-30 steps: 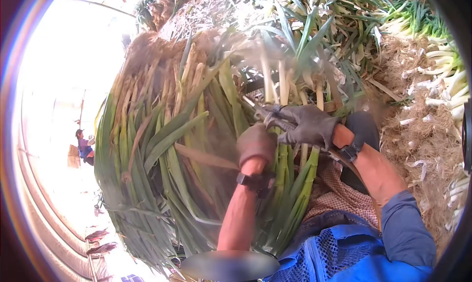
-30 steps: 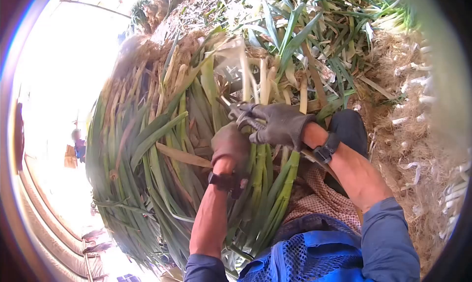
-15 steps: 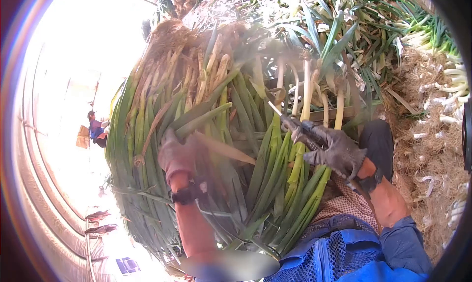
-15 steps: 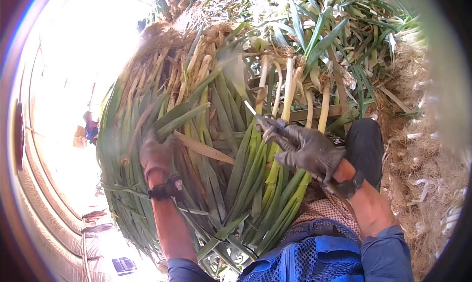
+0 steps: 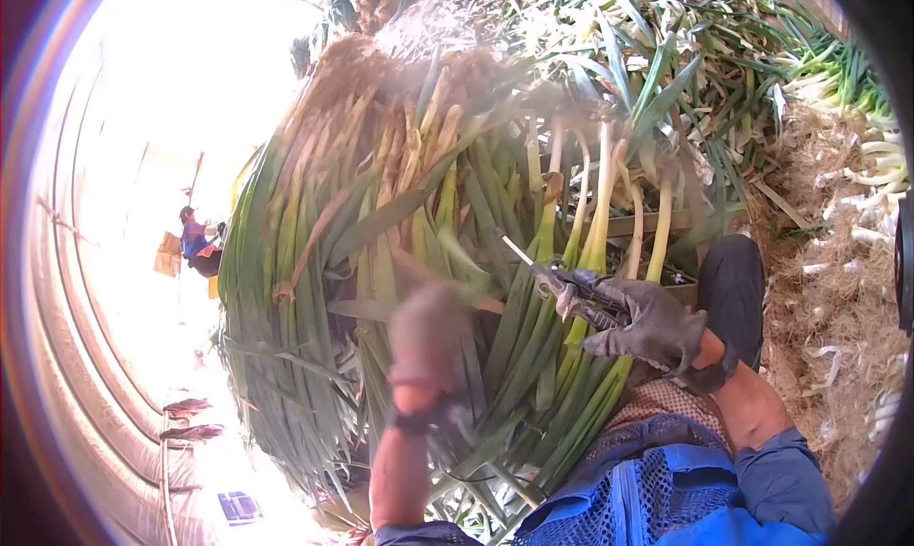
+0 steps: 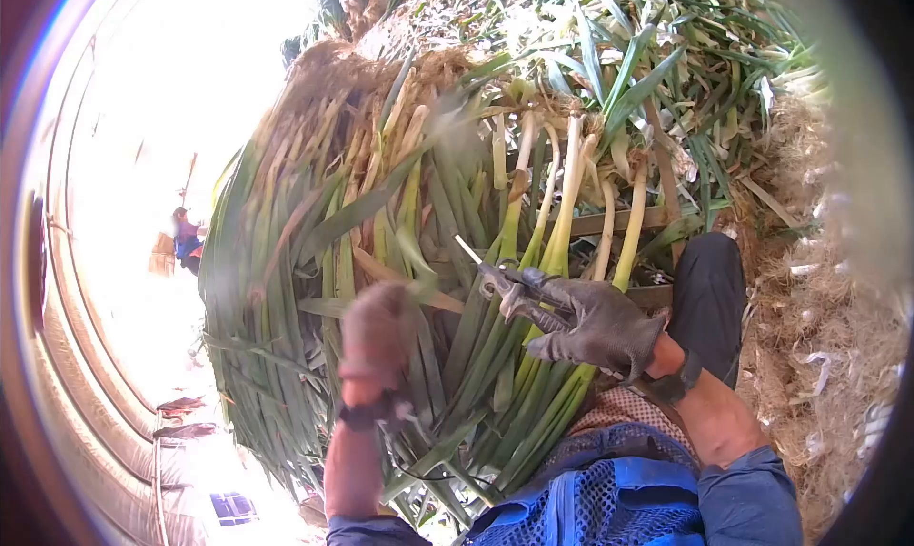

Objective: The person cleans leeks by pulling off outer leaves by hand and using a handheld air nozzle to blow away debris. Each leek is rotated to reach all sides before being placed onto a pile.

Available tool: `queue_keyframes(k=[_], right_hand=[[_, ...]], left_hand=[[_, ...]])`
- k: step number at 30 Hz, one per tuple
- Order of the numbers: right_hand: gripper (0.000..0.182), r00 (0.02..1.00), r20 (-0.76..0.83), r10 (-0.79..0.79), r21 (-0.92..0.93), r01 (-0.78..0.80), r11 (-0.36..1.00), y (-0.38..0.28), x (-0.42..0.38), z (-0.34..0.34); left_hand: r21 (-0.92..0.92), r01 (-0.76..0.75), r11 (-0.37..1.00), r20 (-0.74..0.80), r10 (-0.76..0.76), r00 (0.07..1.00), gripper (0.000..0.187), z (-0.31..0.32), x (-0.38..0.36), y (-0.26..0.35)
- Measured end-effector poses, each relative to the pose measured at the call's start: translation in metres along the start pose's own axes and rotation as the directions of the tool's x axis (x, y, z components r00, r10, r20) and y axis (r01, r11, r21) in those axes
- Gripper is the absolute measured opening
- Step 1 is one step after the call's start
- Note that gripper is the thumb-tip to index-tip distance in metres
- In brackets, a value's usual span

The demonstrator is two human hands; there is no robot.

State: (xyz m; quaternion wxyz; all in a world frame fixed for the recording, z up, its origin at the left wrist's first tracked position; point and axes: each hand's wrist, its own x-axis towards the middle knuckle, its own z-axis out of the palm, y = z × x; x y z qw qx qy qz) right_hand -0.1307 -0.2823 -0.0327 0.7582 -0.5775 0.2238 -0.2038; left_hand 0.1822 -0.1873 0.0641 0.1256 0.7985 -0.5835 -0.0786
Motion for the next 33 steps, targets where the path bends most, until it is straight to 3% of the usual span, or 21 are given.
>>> queue_keyframes(k=[2, 4, 6, 7, 9, 11, 12, 14, 15, 18, 19, 21, 22, 24, 25, 26, 28, 29, 31, 32, 33], right_hand=[[0.082, 1.0, 0.002, 0.014, 0.008, -0.014, 1.0, 0.0, 0.0, -0.002], [0.078, 0.997, -0.011, 0.072, 0.023, -0.072, 0.997, -0.007, -0.004, -0.004], [0.075, 0.996, -0.052, 0.068, 0.082, -0.063, 0.995, -0.018, -0.011, -0.006], [0.074, 0.995, -0.07, 0.066, 0.114, -0.058, 0.992, -0.021, -0.013, -0.005], [0.085, 0.992, -0.121, 0.039, 0.243, -0.008, 0.97, -0.019, -0.015, -0.011], [0.089, 0.985, -0.169, 0.01, 0.303, 0.043, 0.952, -0.014, -0.018, -0.016], [0.087, 0.982, -0.19, -0.009, 0.295, 0.066, 0.953, -0.013, -0.02, -0.018], [0.083, 0.98, -0.186, -0.066, 0.279, 0.117, 0.953, -0.013, -0.024, -0.019], [0.081, 0.981, -0.162, -0.109, 0.269, 0.15, 0.951, -0.016, -0.024, -0.019], [0.074, 0.988, -0.153, -0.029, 0.29, 0.073, 0.954, -0.013, -0.029, -0.021], [0.072, 0.988, -0.148, 0.032, 0.303, 0.014, 0.953, -0.011, -0.029, -0.021], [0.071, 0.991, -0.134, 0.006, 0.261, 0.029, 0.965, -0.009, -0.024, -0.023], [0.071, 0.992, -0.125, -0.003, 0.242, 0.033, 0.97, -0.008, -0.022, -0.022], [0.069, 0.994, -0.106, 0.015, 0.213, 0.008, 0.977, -0.013, -0.019, -0.019], [0.068, 0.995, -0.1, 0.025, 0.199, -0.005, 0.98, -0.014, -0.017, -0.018], [0.068, 0.994, -0.105, 0.026, 0.228, -0.001, 0.974, -0.013, -0.016, -0.017], [0.068, 0.994, -0.11, 0.026, 0.283, 0.006, 0.959, -0.011, -0.014, -0.013], [0.068, 0.99, -0.126, 0.056, 0.288, -0.017, 0.957, -0.013, -0.013, -0.011], [0.068, 0.982, -0.153, 0.108, 0.299, -0.059, 0.952, -0.019, -0.013, -0.008], [0.068, 0.988, -0.142, 0.057, 0.284, -0.014, 0.959, -0.019, -0.012, -0.008], [0.068, 0.991, -0.135, 0.005, 0.273, 0.033, 0.961, -0.016, -0.013, -0.01]], left_hand=[[-0.192, -0.062, 0.979, 0.143, 0.091, 0.985, 0.02, 0.016, -0.022, 0.026], [-0.116, -0.168, 0.979, 0.36, 0.199, 0.911, 0.016, 0.003, -0.033, 0.065], [-0.051, -0.192, 0.98, 0.242, 0.199, 0.95, 0.024, -0.027, -0.001, 0.066], [0.07, -0.262, 0.962, 0.22, 0.241, 0.945, 0.033, -0.041, 0.031, 0.034], [-0.124, -0.176, 0.977, -0.022, 0.175, 0.984, 0.042, -0.069, 0.09, 0.016], [-0.103, -0.122, 0.987, -0.305, 0.085, 0.948, 0.046, -0.081, 0.124, 0.007], [0.26, -0.122, 0.958, -0.38, 0.218, 0.899, 0.049, -0.069, 0.142, -0.028], [0.563, 0.032, 0.826, -0.184, 0.088, 0.979, 0.051, -0.063, 0.146, -0.03], [0.568, 0.138, 0.812, 0.052, -0.203, 0.978, 0.047, -0.067, 0.138, -0.013], [0.742, 0.086, 0.665, 0.088, -0.223, 0.971, 0.039, -0.068, 0.138, -0.004], [0.592, 0.061, 0.804, 0.107, -0.153, 0.982, 0.032, -0.077, 0.143, -0.017], [0.225, -0.021, 0.974, 0.089, 0.001, 0.996, 0.026, -0.101, 0.168, -0.046], [0.668, -0.141, 0.731, 0.06, 0.136, 0.989, 0.02, -0.118, 0.172, -0.016], [0.757, -0.251, 0.604, -0.081, 0.468, 0.88, 0.019, -0.151, 0.194, -0.01], [0.382, -0.416, 0.825, -0.227, 0.52, 0.824, 0.027, -0.163, 0.2, -0.008], [-0.038, -0.611, 0.791, -0.367, 0.558, 0.744, 0.037, -0.174, 0.207, -0.007], [-0.174, -0.761, 0.625, -0.477, 0.622, 0.62, 0.043, -0.204, 0.224, 0.044], [0.201, -0.744, 0.637, -0.482, 0.726, 0.491, 0.03, -0.218, 0.257, 0.06], [0.198, -0.673, 0.712, -0.556, 0.647, 0.522, 0.021, -0.218, 0.275, 0.053], [-0.183, -0.644, 0.743, -0.595, 0.438, 0.674, 0.023, -0.196, 0.277, 0.042], [0.094, -0.569, 0.817, -0.469, 0.54, 0.699, 0.026, -0.172, 0.272, 0.035]])
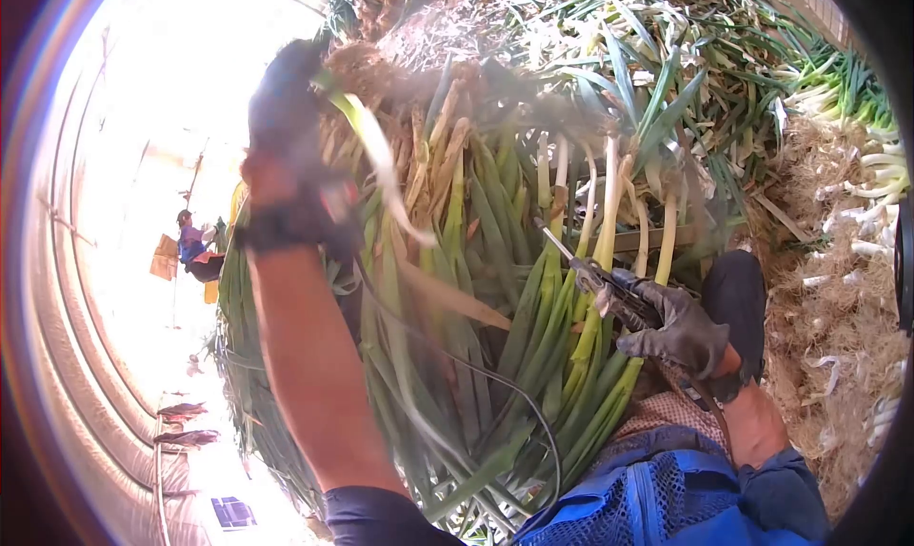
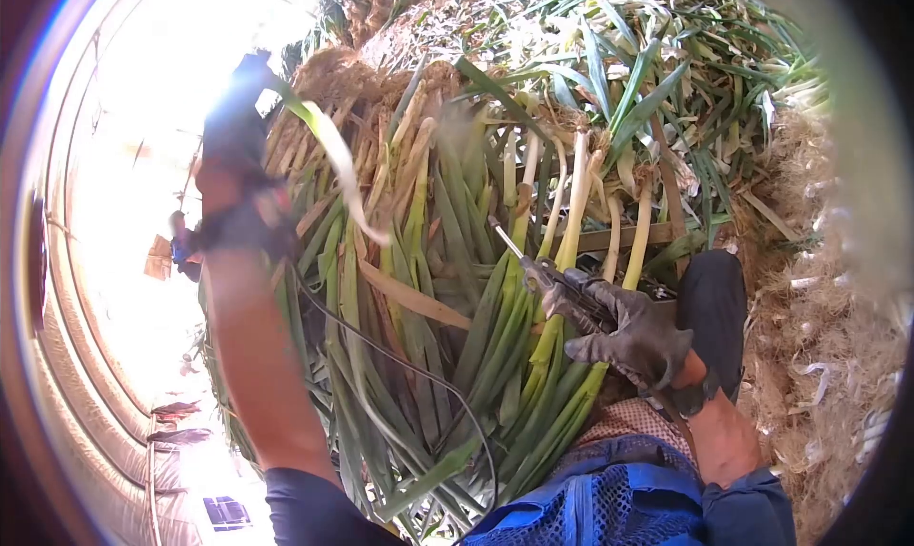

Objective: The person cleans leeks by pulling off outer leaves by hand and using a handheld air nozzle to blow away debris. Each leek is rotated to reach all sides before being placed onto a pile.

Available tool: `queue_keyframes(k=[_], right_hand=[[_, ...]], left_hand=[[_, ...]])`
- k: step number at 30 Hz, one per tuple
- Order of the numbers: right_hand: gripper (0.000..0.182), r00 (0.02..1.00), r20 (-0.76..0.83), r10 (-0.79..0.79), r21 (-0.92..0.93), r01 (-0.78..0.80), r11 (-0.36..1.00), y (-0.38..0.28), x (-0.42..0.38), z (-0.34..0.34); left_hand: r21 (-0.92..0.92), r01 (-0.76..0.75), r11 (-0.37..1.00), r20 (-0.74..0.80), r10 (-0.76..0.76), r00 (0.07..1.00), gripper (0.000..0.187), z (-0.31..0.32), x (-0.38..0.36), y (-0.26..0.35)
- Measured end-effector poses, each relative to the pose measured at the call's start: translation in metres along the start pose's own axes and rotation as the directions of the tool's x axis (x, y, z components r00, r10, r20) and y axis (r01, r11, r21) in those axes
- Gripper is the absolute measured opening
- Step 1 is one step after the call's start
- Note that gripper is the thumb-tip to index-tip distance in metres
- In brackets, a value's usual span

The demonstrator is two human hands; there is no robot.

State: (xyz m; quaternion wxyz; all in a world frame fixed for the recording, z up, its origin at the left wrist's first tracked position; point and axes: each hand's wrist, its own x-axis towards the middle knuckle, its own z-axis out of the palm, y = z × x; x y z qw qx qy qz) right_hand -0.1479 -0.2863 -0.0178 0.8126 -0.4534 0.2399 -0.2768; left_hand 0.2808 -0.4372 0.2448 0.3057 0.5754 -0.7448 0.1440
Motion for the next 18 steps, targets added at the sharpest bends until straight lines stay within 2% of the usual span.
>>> queue_keyframes(k=[1, 2, 3, 4, 5, 7, 8, 10, 13, 16, 17, 18], right_hand=[[0.069, 0.999, 0.018, -0.05, -0.003, 0.05, 0.999, 0.002, 0.0, -0.003], [0.07, 1.0, 0.015, -0.014, -0.001, 0.014, 1.0, 0.004, -0.001, -0.007], [0.071, 1.0, 0.011, 0.027, 0.004, -0.027, 1.0, 0.006, -0.003, -0.01], [0.072, 0.998, 0.012, 0.069, 0.004, -0.069, 0.998, 0.008, -0.005, -0.013], [0.074, 0.997, 0.019, 0.081, -0.027, -0.08, 0.996, 0.01, -0.005, -0.016], [0.079, 0.994, 0.034, 0.102, -0.089, -0.099, 0.991, 0.012, -0.003, -0.021], [0.082, 0.993, 0.032, 0.117, -0.043, -0.115, 0.992, 0.01, -0.004, -0.019], [0.087, 0.987, 0.04, 0.157, 0.049, -0.159, 0.986, 0.004, -0.005, -0.007], [0.091, 0.99, 0.104, 0.093, 0.081, -0.102, 0.992, 0.02, -0.004, 0.006], [0.093, 0.996, 0.067, 0.065, -0.024, -0.064, 0.998, 0.028, -0.001, 0.006], [0.09, 0.997, 0.072, 0.018, 0.027, -0.02, 0.999, 0.037, 0.001, 0.002], [0.089, 0.998, 0.059, 0.039, 0.03, -0.041, 0.999, 0.036, 0.0, 0.002]], left_hand=[[0.269, -0.118, 0.956, 0.141, 0.082, 0.987, 0.03, 0.017, -0.019, -0.008], [0.566, -0.177, 0.805, 0.31, -0.008, 0.951, 0.038, 0.022, -0.057, -0.009], [0.751, -0.335, 0.569, 0.466, -0.098, 0.879, 0.048, 0.028, -0.095, -0.009], [0.702, -0.011, 0.712, 0.403, -0.385, 0.83, 0.057, 0.023, -0.143, -0.011], [0.613, 0.338, 0.714, 0.373, -0.639, 0.673, 0.067, 0.015, -0.177, -0.007], [0.592, 0.569, 0.57, 0.269, -0.806, 0.527, 0.077, 0.005, -0.196, 0.022], [0.561, 0.659, 0.502, 0.233, -0.859, 0.457, 0.081, 0.003, -0.2, 0.028], [0.443, 0.785, 0.433, 0.235, -0.901, 0.364, 0.084, -0.003, -0.217, 0.007], [0.465, 0.742, 0.483, 0.212, -0.874, 0.436, 0.085, 0.004, -0.209, 0.001], [0.285, 0.837, 0.468, 0.404, -0.85, 0.338, 0.081, -0.011, -0.191, 0.037], [0.336, 0.793, 0.508, 0.371, -0.846, 0.384, 0.076, -0.012, -0.199, 0.041], [0.39, 0.747, 0.539, 0.337, -0.838, 0.429, 0.071, -0.016, -0.209, 0.045]])
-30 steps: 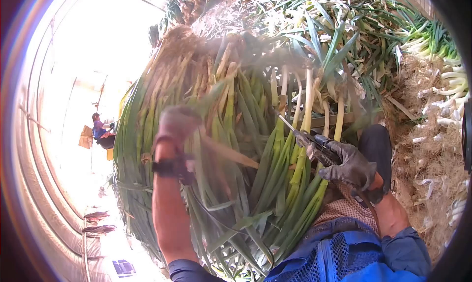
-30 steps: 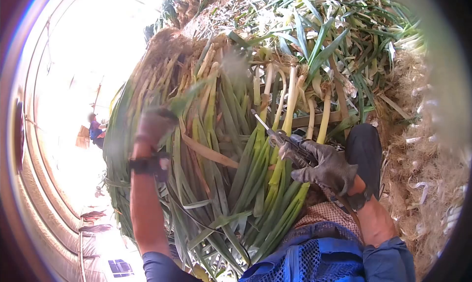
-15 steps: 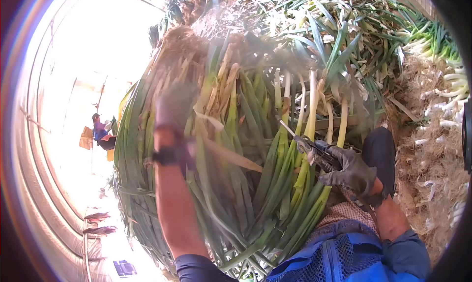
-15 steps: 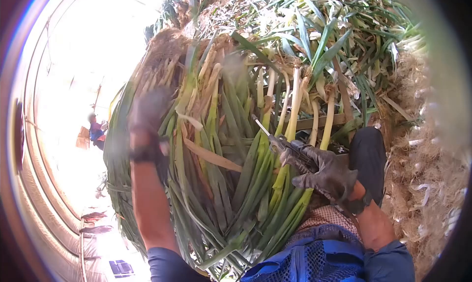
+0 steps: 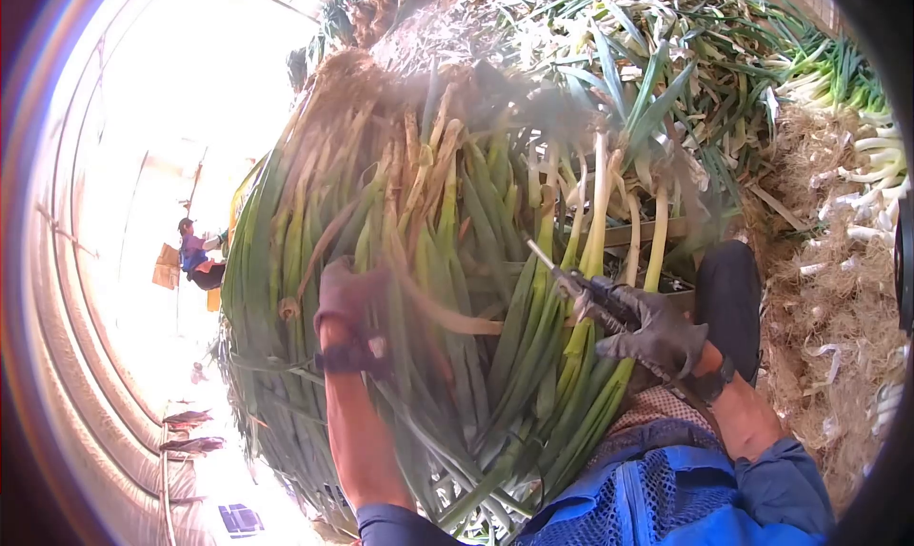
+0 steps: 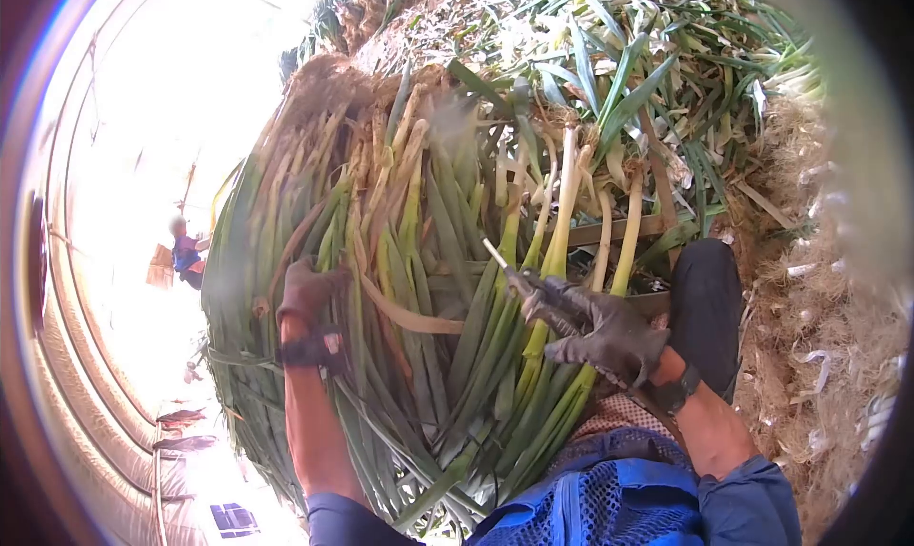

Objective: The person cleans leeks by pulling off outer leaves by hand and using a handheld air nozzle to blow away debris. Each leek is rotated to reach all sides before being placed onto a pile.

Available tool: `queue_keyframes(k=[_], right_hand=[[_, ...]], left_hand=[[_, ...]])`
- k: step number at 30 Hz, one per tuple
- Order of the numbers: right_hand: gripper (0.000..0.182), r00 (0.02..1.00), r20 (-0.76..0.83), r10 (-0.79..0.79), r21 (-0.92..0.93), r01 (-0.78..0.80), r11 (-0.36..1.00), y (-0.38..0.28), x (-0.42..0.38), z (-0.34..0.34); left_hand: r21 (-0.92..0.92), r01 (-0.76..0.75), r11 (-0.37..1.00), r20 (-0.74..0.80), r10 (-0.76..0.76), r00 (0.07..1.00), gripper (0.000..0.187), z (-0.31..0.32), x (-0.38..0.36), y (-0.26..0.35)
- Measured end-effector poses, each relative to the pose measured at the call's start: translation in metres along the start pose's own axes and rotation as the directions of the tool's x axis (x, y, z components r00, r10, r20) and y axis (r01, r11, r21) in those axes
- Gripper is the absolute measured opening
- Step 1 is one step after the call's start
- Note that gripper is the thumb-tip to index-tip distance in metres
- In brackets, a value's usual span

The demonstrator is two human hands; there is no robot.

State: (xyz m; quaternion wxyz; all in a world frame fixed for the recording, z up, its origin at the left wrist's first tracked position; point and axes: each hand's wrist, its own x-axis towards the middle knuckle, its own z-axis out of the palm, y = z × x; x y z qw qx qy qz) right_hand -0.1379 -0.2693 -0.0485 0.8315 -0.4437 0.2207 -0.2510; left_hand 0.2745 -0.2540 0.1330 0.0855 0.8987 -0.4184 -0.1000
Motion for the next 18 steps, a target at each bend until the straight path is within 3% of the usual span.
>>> queue_keyframes(k=[4, 7, 10, 12, 13, 16, 18], right_hand=[[0.08, 0.999, 0.036, 0.015, 0.055, -0.017, 0.998, -0.024, 0.0, 0.008], [0.076, 0.998, 0.055, 0.021, 0.086, -0.026, 0.996, -0.022, 0.001, 0.019], [0.075, 0.998, 0.06, -0.031, -0.061, 0.034, 0.998, -0.021, 0.009, 0.024], [0.075, 0.998, 0.025, -0.054, -0.188, 0.058, 0.98, -0.019, 0.018, 0.02], [0.076, 0.998, -0.035, -0.057, -0.194, 0.05, 0.98, -0.014, 0.019, 0.021], [0.072, 0.999, -0.006, -0.034, -0.075, 0.033, 0.997, -0.014, 0.013, 0.025], [0.071, 0.997, -0.027, -0.066, -0.003, 0.066, 0.998, -0.012, 0.017, 0.024]], left_hand=[[0.284, -0.08, 0.955, -0.178, 0.134, 0.975, 0.052, 0.019, -0.041, -0.031], [0.451, -0.419, 0.788, -0.247, 0.561, 0.79, 0.043, 0.042, -0.078, -0.039], [0.503, -0.437, 0.746, -0.26, 0.613, 0.746, 0.035, 0.058, -0.097, -0.028], [0.518, -0.423, 0.744, -0.143, 0.563, 0.814, 0.036, 0.062, -0.114, -0.005], [0.527, -0.416, 0.741, -0.084, 0.532, 0.842, 0.037, 0.067, -0.121, 0.004], [0.497, -0.364, 0.788, -0.082, 0.46, 0.884, 0.037, 0.097, -0.126, 0.015], [0.545, -0.387, 0.744, -0.059, 0.494, 0.867, 0.039, 0.11, -0.128, 0.019]])
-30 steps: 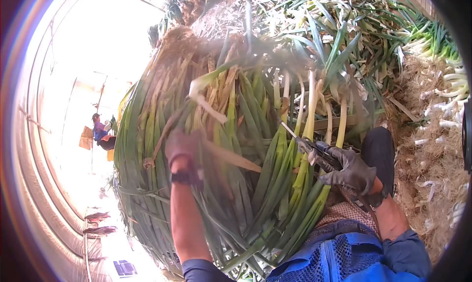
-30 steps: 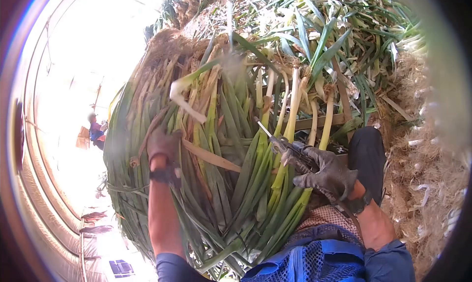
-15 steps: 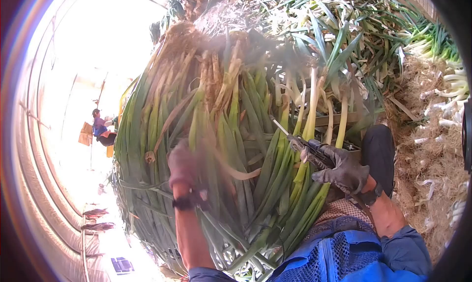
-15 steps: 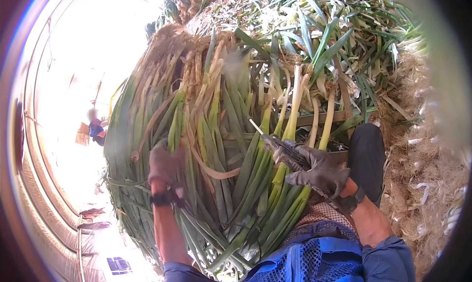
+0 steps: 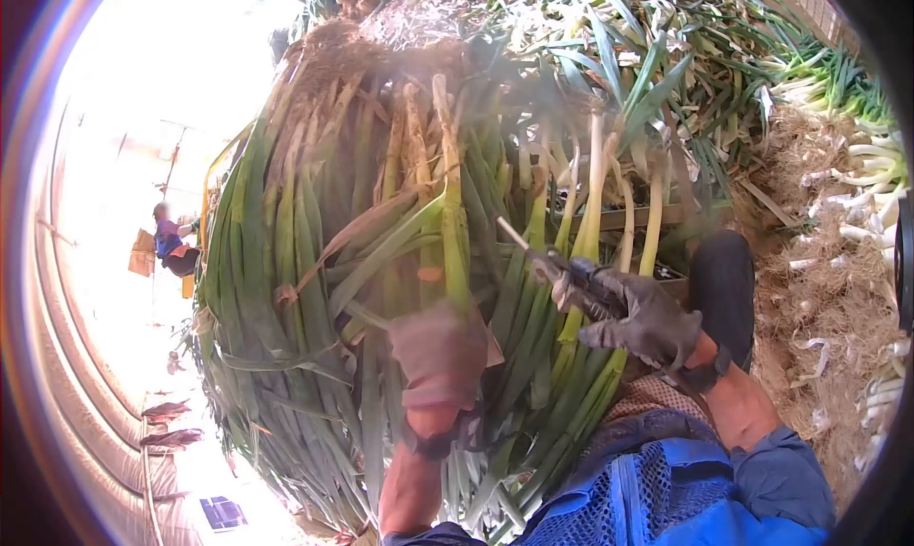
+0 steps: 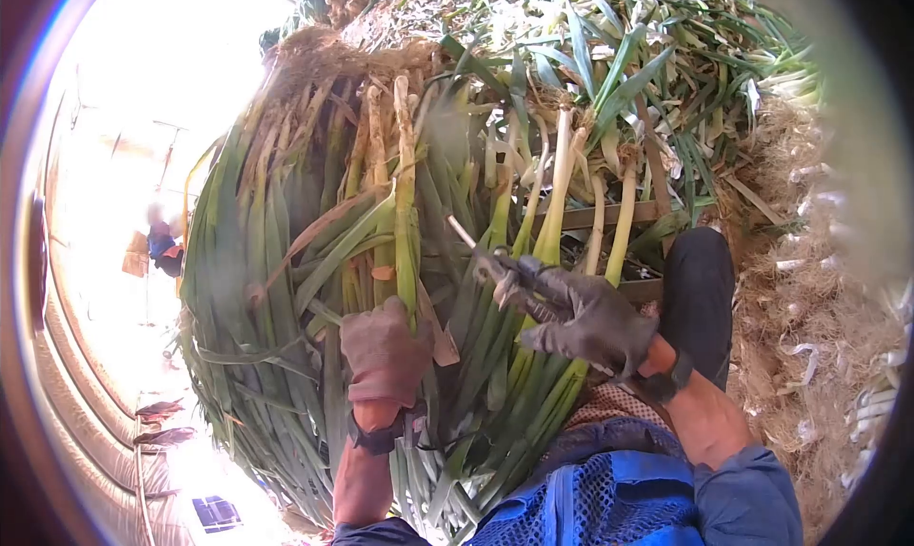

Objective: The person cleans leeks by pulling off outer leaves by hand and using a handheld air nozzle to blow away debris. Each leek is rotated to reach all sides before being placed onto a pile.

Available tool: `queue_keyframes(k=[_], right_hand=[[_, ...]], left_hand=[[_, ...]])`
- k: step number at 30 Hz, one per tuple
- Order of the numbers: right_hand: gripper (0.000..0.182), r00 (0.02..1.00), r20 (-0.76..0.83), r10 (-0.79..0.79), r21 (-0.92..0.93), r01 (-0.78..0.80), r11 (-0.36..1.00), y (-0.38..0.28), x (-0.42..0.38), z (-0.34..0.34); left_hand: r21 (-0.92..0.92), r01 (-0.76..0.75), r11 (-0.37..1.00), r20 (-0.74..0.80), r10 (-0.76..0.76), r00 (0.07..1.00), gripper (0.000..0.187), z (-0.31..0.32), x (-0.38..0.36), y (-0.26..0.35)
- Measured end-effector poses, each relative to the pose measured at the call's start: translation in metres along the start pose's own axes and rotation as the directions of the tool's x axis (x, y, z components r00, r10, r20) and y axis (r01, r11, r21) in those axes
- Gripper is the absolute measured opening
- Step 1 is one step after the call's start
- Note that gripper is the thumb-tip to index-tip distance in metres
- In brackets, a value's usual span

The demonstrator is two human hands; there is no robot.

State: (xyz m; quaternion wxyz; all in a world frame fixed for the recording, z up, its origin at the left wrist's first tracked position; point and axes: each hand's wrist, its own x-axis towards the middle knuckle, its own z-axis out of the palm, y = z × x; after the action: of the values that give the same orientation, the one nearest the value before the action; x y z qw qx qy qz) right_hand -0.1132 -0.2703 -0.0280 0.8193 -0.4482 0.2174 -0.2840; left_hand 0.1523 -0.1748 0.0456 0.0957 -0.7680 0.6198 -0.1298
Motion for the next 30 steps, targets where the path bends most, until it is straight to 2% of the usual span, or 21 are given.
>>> queue_keyframes(k=[1, 2, 4, 6, 8, 11, 13, 14, 15, 16, 18, 19, 21, 22, 24, 27, 28, 30], right_hand=[[0.071, 1.0, -0.008, -0.01, 0.039, 0.01, 0.999, 0.001, 0.0, 0.0], [0.076, 1.0, 0.012, -0.024, -0.025, 0.024, 0.999, 0.001, 0.001, -0.002], [0.087, 0.998, 0.051, -0.049, -0.148, 0.056, 0.987, -0.001, 0.0, -0.006], [0.074, 0.998, 0.008, 0.06, -0.195, -0.058, 0.979, -0.006, -0.002, -0.007], [0.074, 0.997, -0.008, 0.081, -0.213, -0.081, 0.974, -0.007, -0.005, -0.008], [0.086, 1.0, 0.026, 0.006, -0.194, -0.001, 0.981, -0.004, -0.005, -0.012], [0.087, 0.998, 0.055, -0.021, -0.17, 0.03, 0.985, -0.003, -0.01, -0.014], [0.087, 0.999, 0.036, 0.025, -0.18, -0.018, 0.983, -0.004, -0.011, -0.015], [0.088, 0.997, 0.018, 0.071, -0.19, -0.066, 0.98, -0.004, -0.013, -0.017], [0.088, 0.993, -0.001, 0.116, -0.199, -0.114, 0.973, -0.005, -0.013, -0.018], [0.088, 0.998, 0.012, 0.068, -0.09, -0.066, 0.994, -0.01, -0.013, -0.013], [0.088, 0.999, 0.022, 0.045, -0.031, -0.044, 0.999, -0.012, -0.013, -0.01], [0.087, 0.999, 0.049, 0.013, -0.132, -0.007, 0.991, -0.015, -0.012, -0.009], [0.087, 0.998, 0.056, -0.002, -0.184, 0.012, 0.983, -0.015, -0.013, -0.01], [0.086, 1.0, 0.011, 0.025, -0.173, -0.023, 0.985, -0.005, -0.012, -0.014], [0.083, 0.996, 0.023, 0.086, -0.11, -0.083, 0.99, -0.013, -0.02, -0.009], [0.082, 0.993, 0.04, 0.107, -0.08, -0.103, 0.991, -0.019, -0.023, -0.004], [0.078, 1.0, 0.028, -0.012, -0.086, 0.014, 0.996, 0.011, -0.006, -0.008]], left_hand=[[0.029, -0.019, 0.999, 0.021, 0.019, 1.0, 0.04, 0.001, -0.004, 0.005], [0.056, -0.037, 0.998, 0.033, 0.035, 0.999, 0.041, 0.002, -0.006, 0.008], [-0.019, -0.047, 0.999, 0.138, 0.049, 0.989, 0.043, -0.003, -0.007, 0.012], [-0.147, -0.003, 0.989, 0.222, 0.036, 0.974, 0.044, -0.007, -0.004, 0.014], [-0.321, 0.105, 0.941, 0.285, -0.01, 0.958, 0.044, -0.011, 0.008, 0.007], [-0.283, 0.136, 0.949, 0.281, -0.053, 0.958, 0.04, -0.026, 0.022, 0.003], [-0.333, 0.039, 0.942, 0.225, 0.039, 0.974, 0.036, -0.038, 0.028, -0.008], [-0.356, -0.012, 0.934, 0.195, 0.087, 0.977, 0.034, -0.042, 0.032, -0.015], [-0.427, 0.147, 0.892, 0.26, -0.035, 0.965, 0.032, -0.042, 0.037, -0.021], [-0.544, 0.123, 0.83, 0.154, -0.045, 0.987, 0.033, -0.036, 0.042, -0.035], [-0.737, 0.038, 0.675, -0.047, -0.107, 0.993, 0.038, -0.014, 0.051, -0.071], [-0.77, 0.123, 0.626, 0.001, -0.19, 0.982, 0.039, -0.006, 0.057, -0.085], [-0.823, 0.265, 0.503, 0.094, -0.338, 0.936, 0.041, -0.005, 0.073, -0.096], [-0.772, 0.268, 0.577, 0.092, -0.316, 0.944, 0.041, -0.011, 0.073, -0.092], [-0.655, 0.267, 0.707, 0.102, -0.267, 0.958, 0.042, -0.025, 0.071, -0.077], [-0.702, 0.24, 0.671, 0.122, -0.219, 0.968, 0.041, -0.027, 0.068, -0.056], [-0.549, 0.23, 0.804, 0.134, -0.186, 0.973, 0.041, -0.031, 0.067, -0.044], [-0.19, 0.159, 0.969, 0.171, -0.127, 0.977, 0.041, -0.043, 0.064, -0.012]])
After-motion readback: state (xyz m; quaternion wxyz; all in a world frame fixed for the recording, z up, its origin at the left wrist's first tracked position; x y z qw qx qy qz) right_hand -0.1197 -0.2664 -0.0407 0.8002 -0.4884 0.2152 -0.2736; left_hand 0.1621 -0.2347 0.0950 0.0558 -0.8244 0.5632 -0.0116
